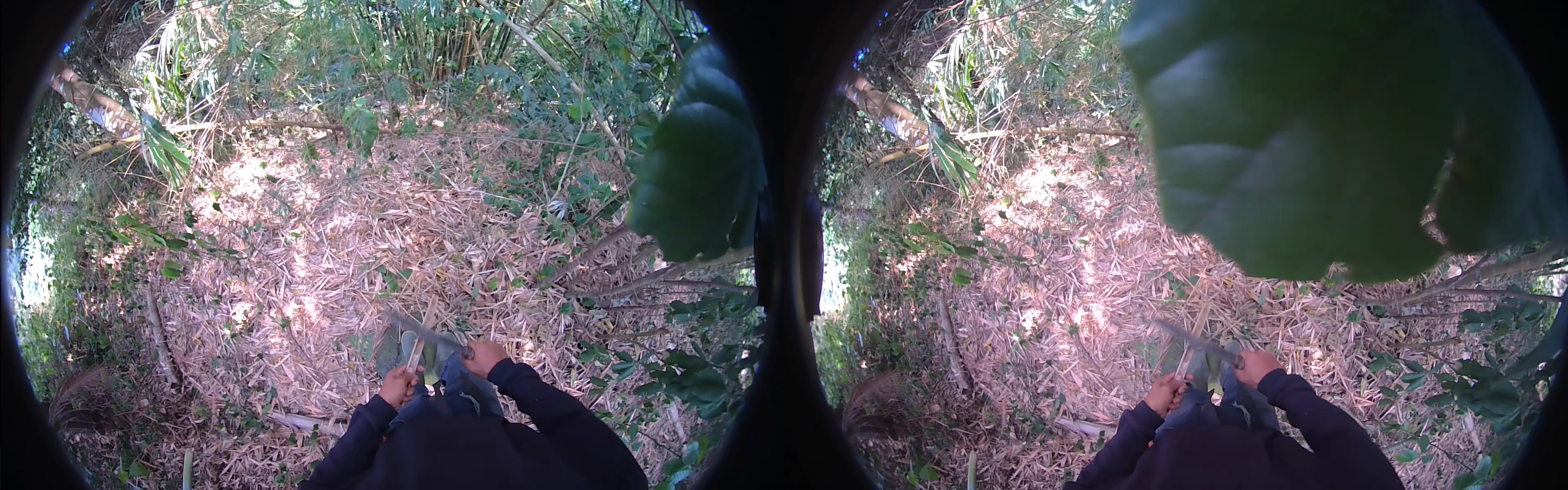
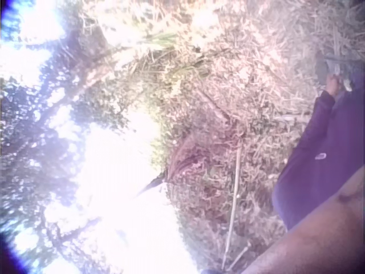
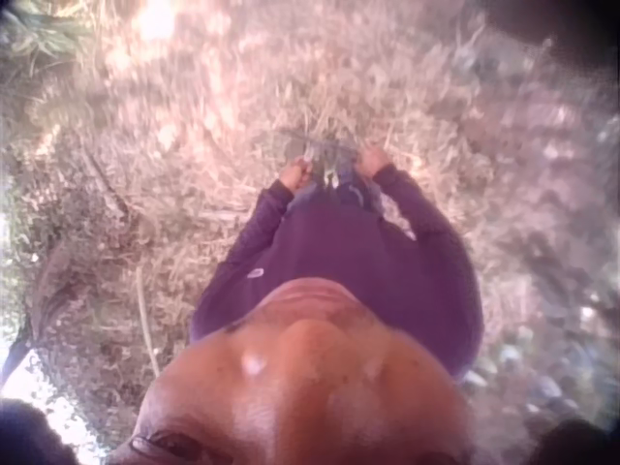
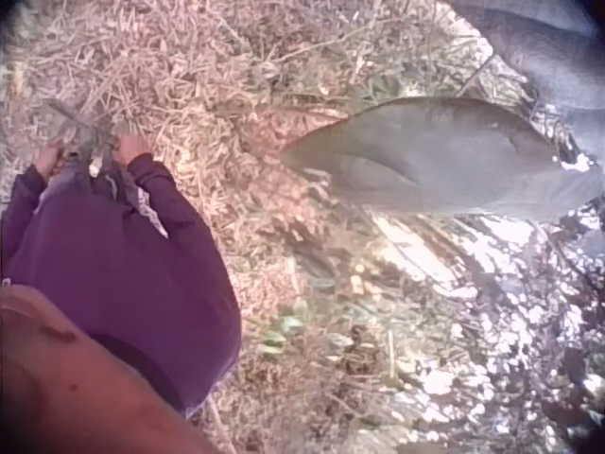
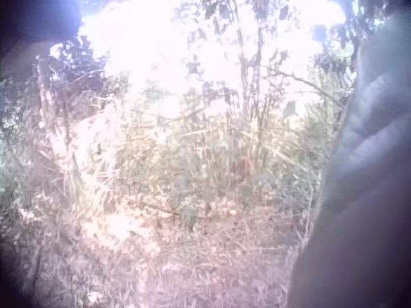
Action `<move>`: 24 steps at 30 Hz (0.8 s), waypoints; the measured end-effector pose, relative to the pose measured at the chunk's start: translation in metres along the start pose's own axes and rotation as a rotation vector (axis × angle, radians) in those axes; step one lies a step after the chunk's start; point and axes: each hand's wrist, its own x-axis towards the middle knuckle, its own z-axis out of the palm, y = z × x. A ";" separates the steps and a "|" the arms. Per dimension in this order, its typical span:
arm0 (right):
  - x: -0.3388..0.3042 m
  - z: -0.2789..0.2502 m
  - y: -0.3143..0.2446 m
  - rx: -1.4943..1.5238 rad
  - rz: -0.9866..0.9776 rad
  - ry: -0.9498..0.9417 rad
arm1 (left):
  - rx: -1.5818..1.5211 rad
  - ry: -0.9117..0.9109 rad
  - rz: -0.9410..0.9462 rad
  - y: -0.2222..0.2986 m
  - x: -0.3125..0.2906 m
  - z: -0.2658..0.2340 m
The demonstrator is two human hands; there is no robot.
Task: The person uses a machete to cut a long bamboo stalk into smaller sections. They first clear some branches, then sit on the ground to chop the bamboo into uniform lengths, and finally split one of the sections into thin strips.
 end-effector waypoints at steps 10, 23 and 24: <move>-0.016 -0.008 0.007 -0.058 -0.128 0.005 | -0.016 -0.064 0.033 0.014 -0.017 0.013; -0.004 -0.007 -0.002 -0.032 -0.064 0.138 | 0.031 0.011 0.116 0.037 -0.028 0.018; -0.004 -0.003 -0.006 -0.035 -0.056 0.181 | 0.027 0.020 0.133 0.036 -0.025 0.018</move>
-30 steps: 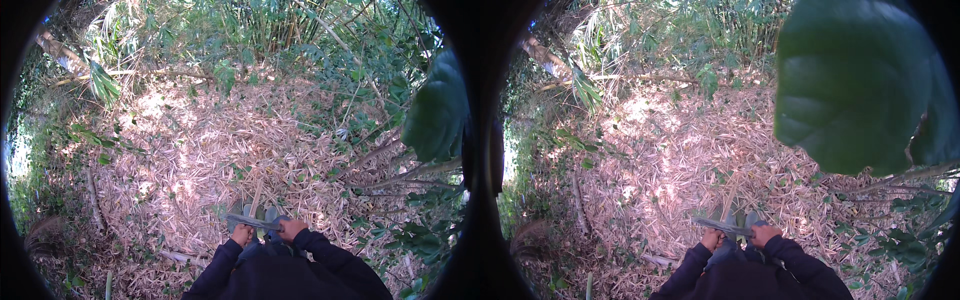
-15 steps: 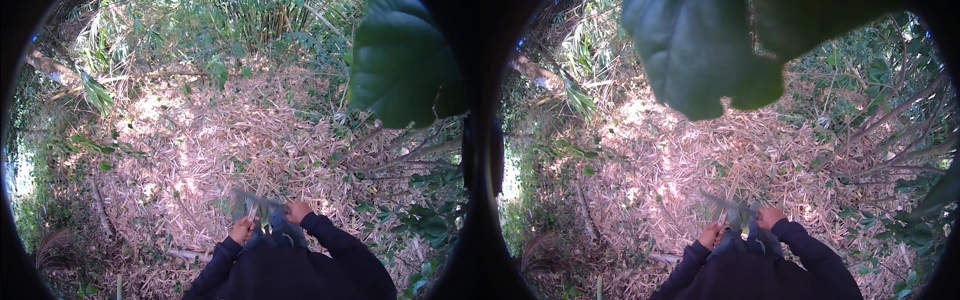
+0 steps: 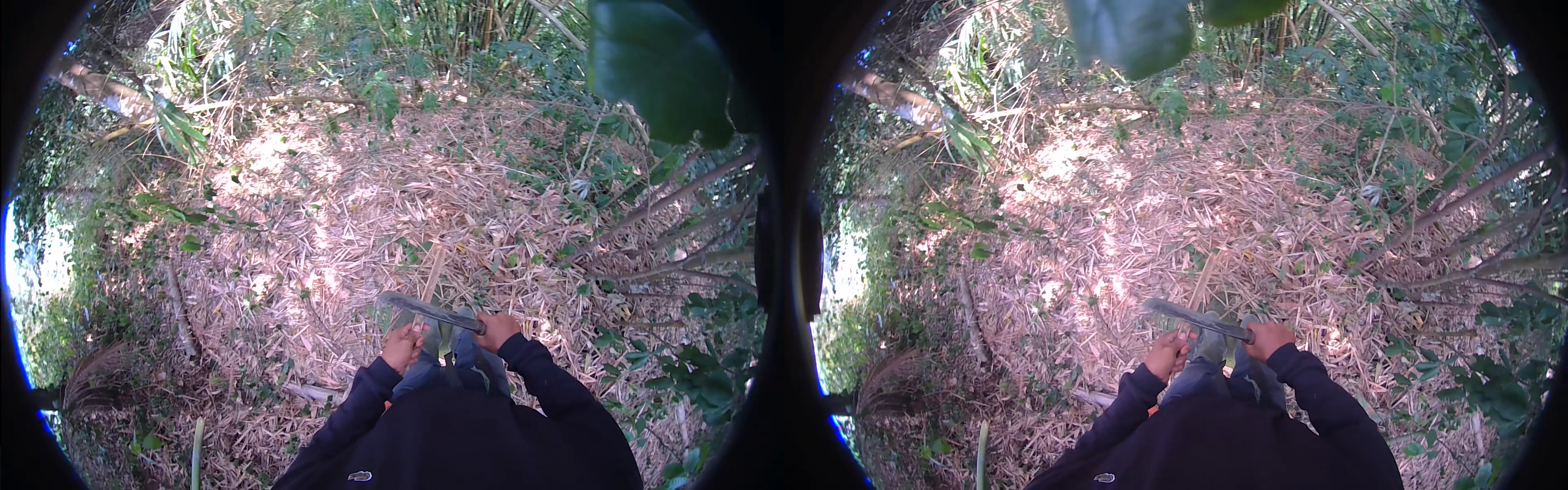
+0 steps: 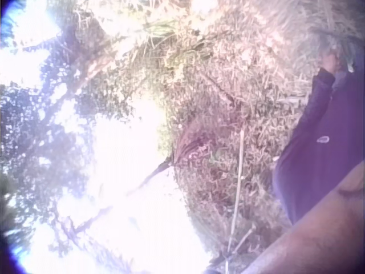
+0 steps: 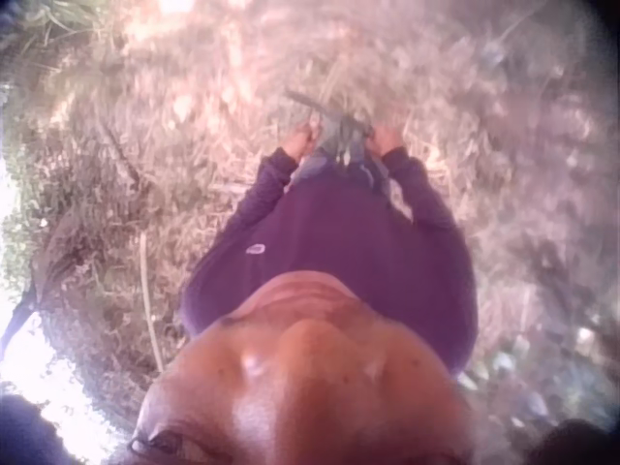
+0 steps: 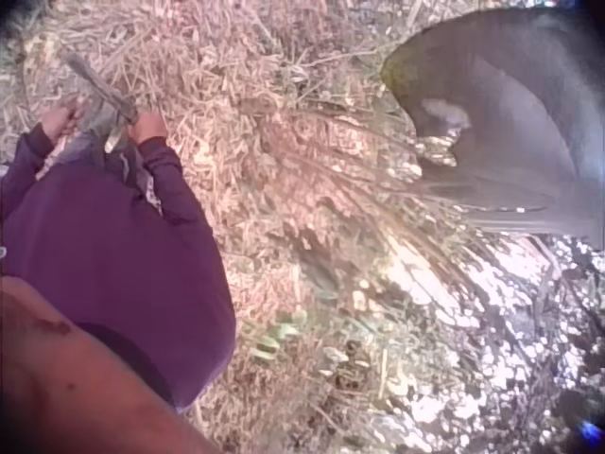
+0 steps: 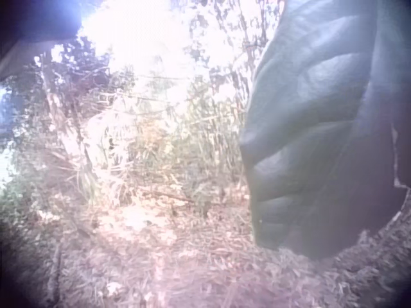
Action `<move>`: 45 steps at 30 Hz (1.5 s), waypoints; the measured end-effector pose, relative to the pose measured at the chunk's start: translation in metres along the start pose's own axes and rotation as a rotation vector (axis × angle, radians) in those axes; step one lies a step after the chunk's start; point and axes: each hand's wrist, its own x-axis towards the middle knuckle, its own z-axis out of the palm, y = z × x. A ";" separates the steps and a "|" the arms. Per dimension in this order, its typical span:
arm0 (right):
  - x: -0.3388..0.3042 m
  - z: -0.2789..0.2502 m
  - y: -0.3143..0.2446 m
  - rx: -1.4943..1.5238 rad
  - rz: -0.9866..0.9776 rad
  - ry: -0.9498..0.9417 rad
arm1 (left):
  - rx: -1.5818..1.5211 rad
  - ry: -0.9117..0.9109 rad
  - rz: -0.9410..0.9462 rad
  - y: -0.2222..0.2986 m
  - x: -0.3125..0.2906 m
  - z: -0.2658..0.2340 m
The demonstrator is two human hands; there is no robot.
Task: The person uses a machete to cut a long bamboo stalk into smaller sections. They first clear some branches, then sit on the ground to chop the bamboo into uniform lengths, and finally split one of the sections into thin strips.
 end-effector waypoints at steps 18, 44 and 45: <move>0.007 -0.001 0.037 0.157 0.118 0.085 | -0.069 -0.077 -0.038 -0.014 -0.011 0.006; -0.011 0.014 0.006 0.172 0.027 -0.016 | -0.189 -0.046 -0.098 -0.031 0.023 -0.010; -0.010 0.013 0.004 0.159 0.008 -0.043 | -0.190 -0.035 -0.102 -0.029 0.023 -0.011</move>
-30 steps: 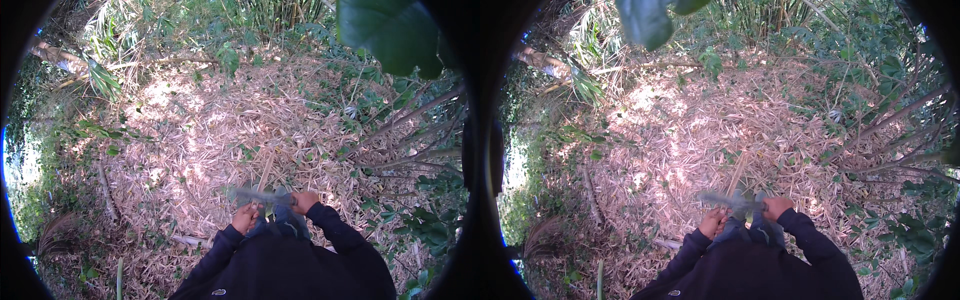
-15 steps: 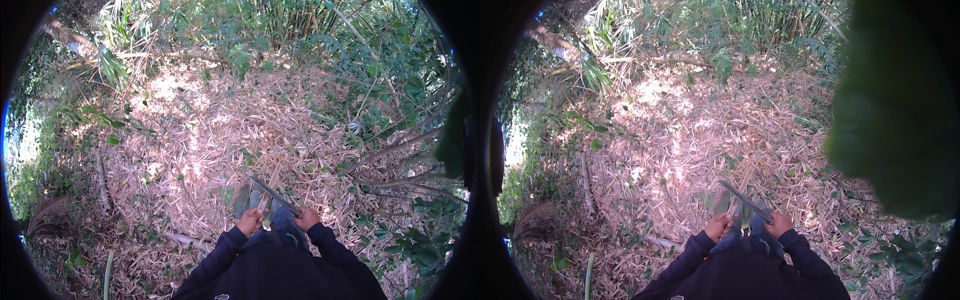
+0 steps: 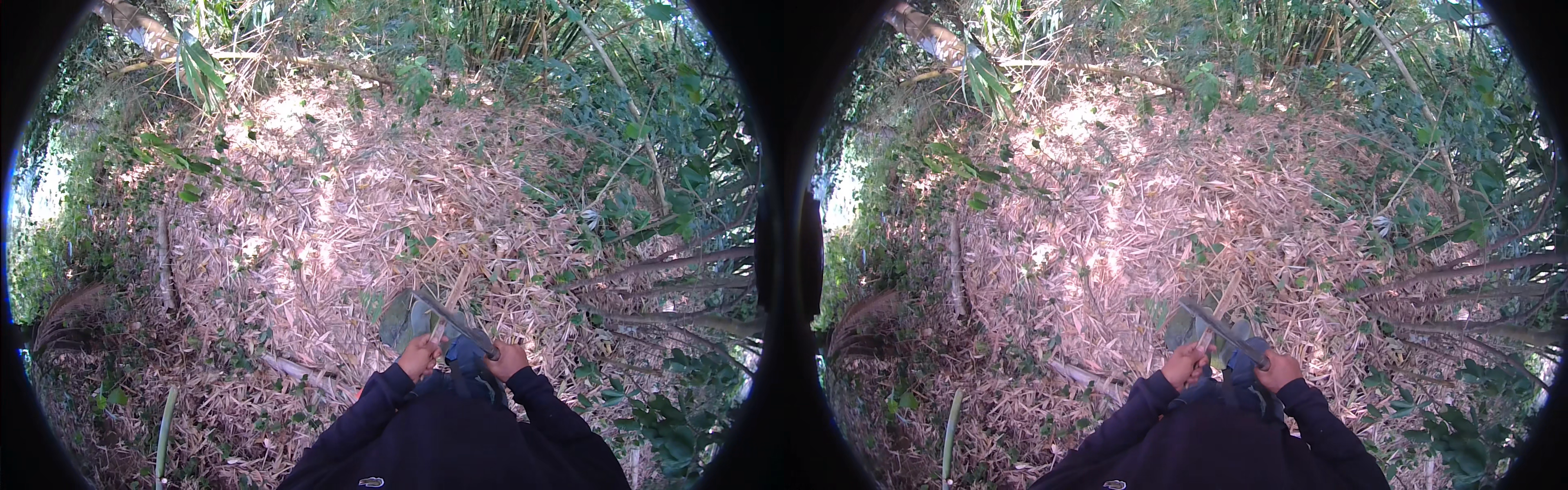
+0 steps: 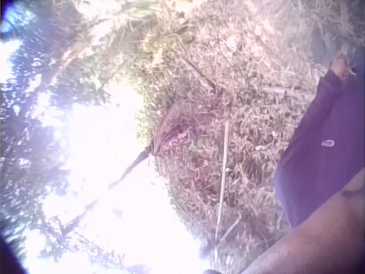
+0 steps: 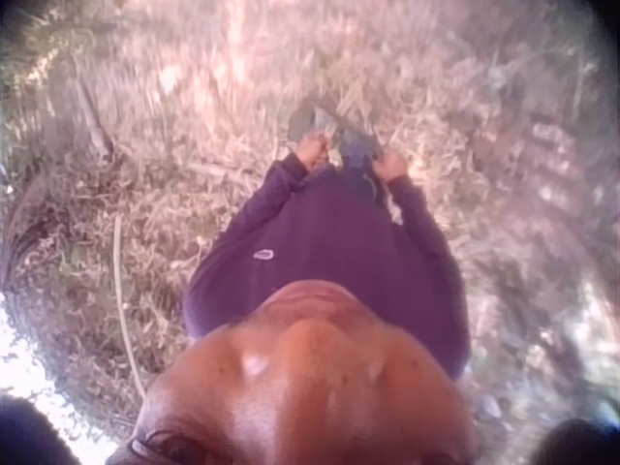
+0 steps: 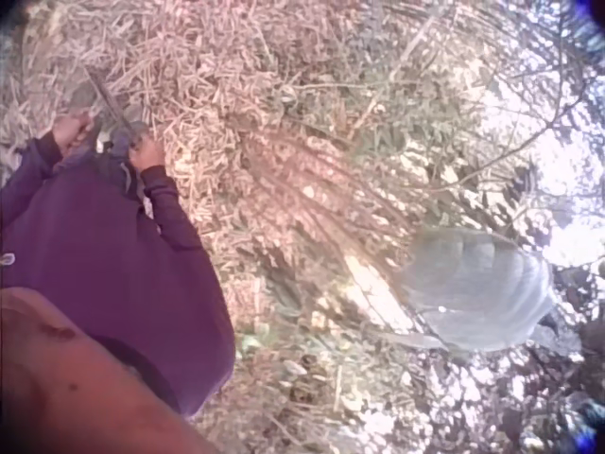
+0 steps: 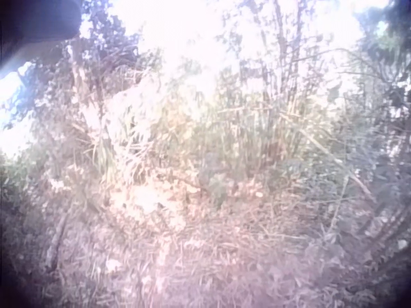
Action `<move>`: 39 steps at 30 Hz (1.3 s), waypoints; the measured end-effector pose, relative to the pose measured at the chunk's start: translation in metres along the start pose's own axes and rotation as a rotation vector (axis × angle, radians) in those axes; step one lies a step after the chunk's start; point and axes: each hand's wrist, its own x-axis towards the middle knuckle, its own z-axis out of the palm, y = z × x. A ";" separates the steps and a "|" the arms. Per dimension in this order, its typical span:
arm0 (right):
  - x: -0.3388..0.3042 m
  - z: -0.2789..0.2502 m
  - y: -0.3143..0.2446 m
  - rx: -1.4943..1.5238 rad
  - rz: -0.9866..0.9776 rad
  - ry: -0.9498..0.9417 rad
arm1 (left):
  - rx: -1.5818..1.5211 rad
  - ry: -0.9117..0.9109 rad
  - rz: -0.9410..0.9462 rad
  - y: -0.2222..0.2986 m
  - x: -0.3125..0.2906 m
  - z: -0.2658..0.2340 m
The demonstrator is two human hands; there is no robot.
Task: The person uses a machete to cut a long bamboo stalk into smaller sections. They first clear some branches, then sit on the ground to chop the bamboo into uniform lengths, and finally split one of the sections into thin strips.
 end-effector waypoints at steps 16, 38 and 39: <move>0.018 -0.013 -0.014 -0.265 -0.123 -0.143 | 0.060 0.050 0.005 0.010 -0.005 -0.006; -0.006 -0.023 0.028 -0.002 0.082 0.309 | 0.171 -0.145 0.098 0.024 -0.002 0.046; -0.015 -0.019 0.027 0.031 0.080 0.346 | 0.170 -0.168 0.097 0.026 0.000 0.050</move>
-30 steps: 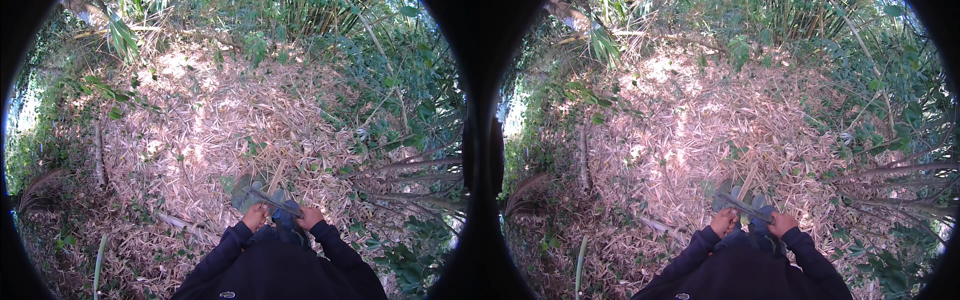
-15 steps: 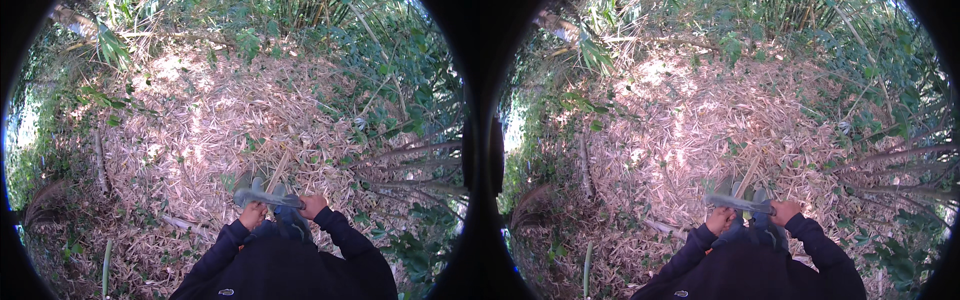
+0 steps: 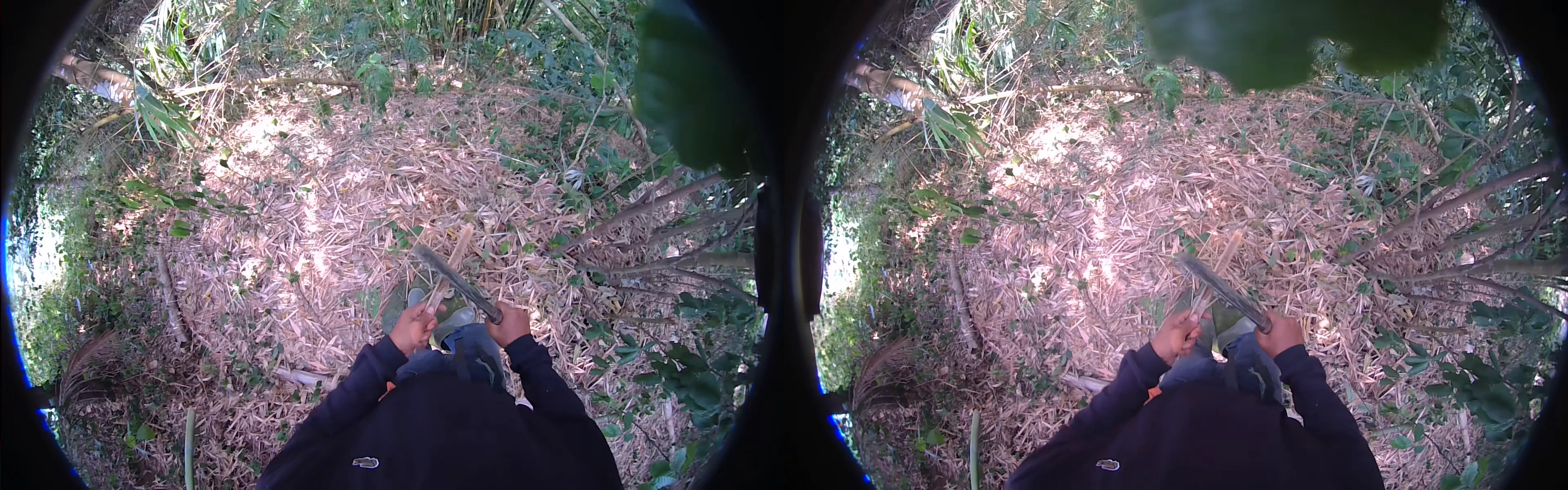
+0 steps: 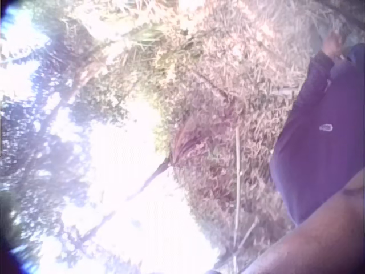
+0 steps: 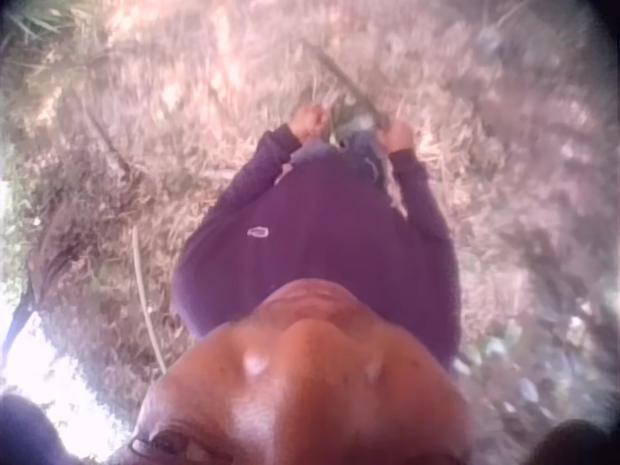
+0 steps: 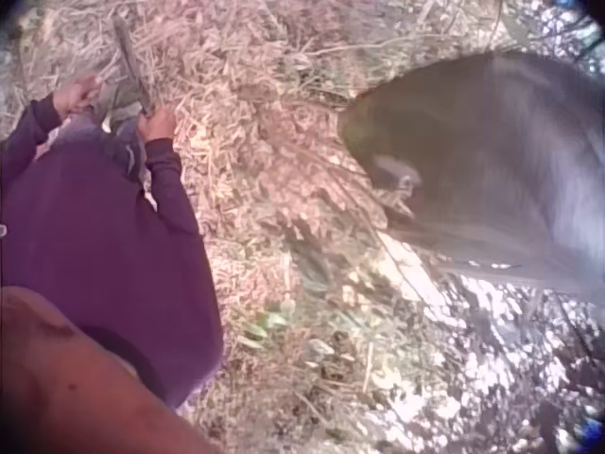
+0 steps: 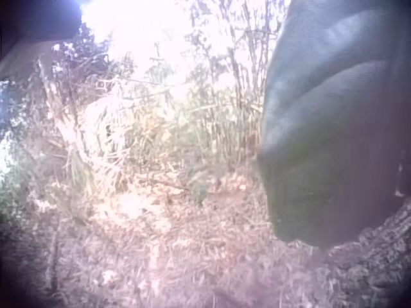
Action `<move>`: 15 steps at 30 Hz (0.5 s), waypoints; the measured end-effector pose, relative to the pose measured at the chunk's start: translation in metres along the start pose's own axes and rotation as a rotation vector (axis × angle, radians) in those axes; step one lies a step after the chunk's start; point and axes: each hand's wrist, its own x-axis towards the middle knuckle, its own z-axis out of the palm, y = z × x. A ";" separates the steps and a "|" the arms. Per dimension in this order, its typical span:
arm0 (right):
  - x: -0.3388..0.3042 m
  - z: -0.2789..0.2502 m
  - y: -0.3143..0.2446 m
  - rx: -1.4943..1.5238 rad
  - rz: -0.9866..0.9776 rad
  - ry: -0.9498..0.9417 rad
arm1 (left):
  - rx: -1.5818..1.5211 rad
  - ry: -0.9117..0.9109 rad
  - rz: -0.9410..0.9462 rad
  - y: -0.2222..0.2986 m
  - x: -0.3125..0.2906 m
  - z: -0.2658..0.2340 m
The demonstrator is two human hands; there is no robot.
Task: The person uses a machete to cut a long bamboo stalk into smaller sections. They first clear some branches, then sit on the ground to chop the bamboo into uniform lengths, and finally split one of the sections into thin strips.
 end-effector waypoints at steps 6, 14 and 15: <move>-0.025 -0.020 0.046 0.017 0.085 0.047 | 0.191 -0.087 -0.140 0.004 0.004 0.036; -0.067 -0.065 0.079 -0.039 0.027 0.058 | 0.244 -0.175 -0.207 -0.006 0.007 0.096; -0.069 -0.065 0.087 -0.059 0.030 0.061 | 0.253 -0.182 -0.211 -0.005 0.007 0.102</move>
